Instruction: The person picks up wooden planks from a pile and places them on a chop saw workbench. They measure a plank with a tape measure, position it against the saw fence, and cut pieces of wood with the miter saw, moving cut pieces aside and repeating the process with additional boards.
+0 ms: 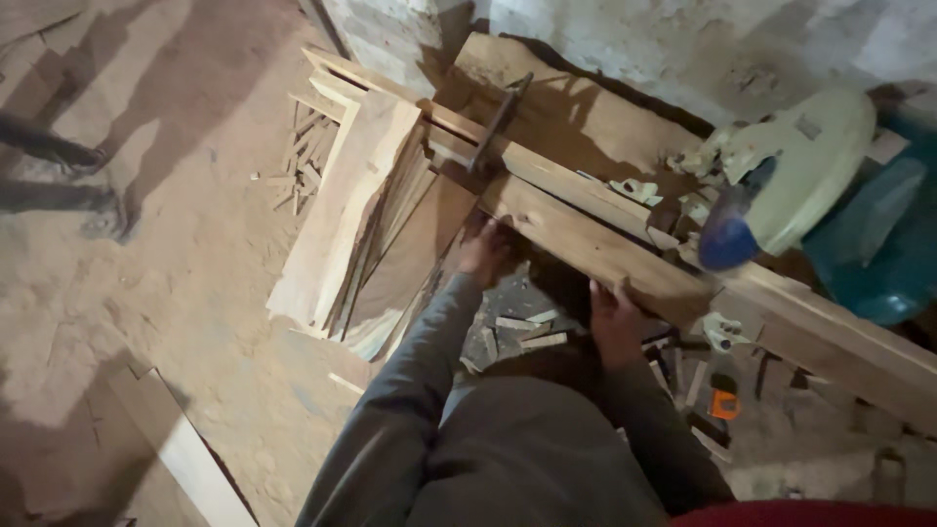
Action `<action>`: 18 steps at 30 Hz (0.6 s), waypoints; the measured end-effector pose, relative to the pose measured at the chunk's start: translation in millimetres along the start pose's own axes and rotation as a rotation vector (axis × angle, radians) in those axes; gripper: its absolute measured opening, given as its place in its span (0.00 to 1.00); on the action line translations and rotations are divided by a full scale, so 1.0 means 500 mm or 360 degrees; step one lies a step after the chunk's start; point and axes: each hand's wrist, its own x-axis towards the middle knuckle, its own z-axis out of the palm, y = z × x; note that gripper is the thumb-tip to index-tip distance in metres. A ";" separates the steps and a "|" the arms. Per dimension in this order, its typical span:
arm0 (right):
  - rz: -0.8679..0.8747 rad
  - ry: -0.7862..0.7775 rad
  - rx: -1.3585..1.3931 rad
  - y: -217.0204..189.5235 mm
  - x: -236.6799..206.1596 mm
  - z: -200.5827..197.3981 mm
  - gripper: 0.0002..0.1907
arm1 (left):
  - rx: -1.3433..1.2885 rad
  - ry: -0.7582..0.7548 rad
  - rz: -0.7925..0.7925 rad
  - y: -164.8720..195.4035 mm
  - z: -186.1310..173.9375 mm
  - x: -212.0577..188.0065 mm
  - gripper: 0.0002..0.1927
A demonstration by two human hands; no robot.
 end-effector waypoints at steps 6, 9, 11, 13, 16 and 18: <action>0.0217 -0.0009 -0.0316 -0.025 0.001 -0.013 0.26 | -0.0545 -0.0232 0.0093 -0.016 -0.030 0.013 0.32; 0.0119 0.0090 -0.0209 -0.024 0.000 -0.014 0.31 | -0.0742 -0.0143 0.0076 -0.026 -0.040 0.019 0.30; 0.0020 0.0063 0.0066 -0.017 -0.001 -0.015 0.32 | -0.0729 -0.0147 0.0097 -0.031 -0.039 0.027 0.29; -0.0021 0.0047 0.0116 -0.006 -0.002 -0.018 0.30 | -0.0788 -0.0165 0.0119 -0.034 -0.035 0.027 0.31; 0.0027 -0.0026 -0.0180 0.016 -0.003 -0.023 0.26 | -0.0618 -0.0173 0.0098 -0.043 -0.046 0.021 0.27; 0.0140 -0.0138 -0.0389 0.034 -0.005 -0.026 0.27 | 0.0554 -0.0043 0.0496 -0.038 -0.074 -0.006 0.26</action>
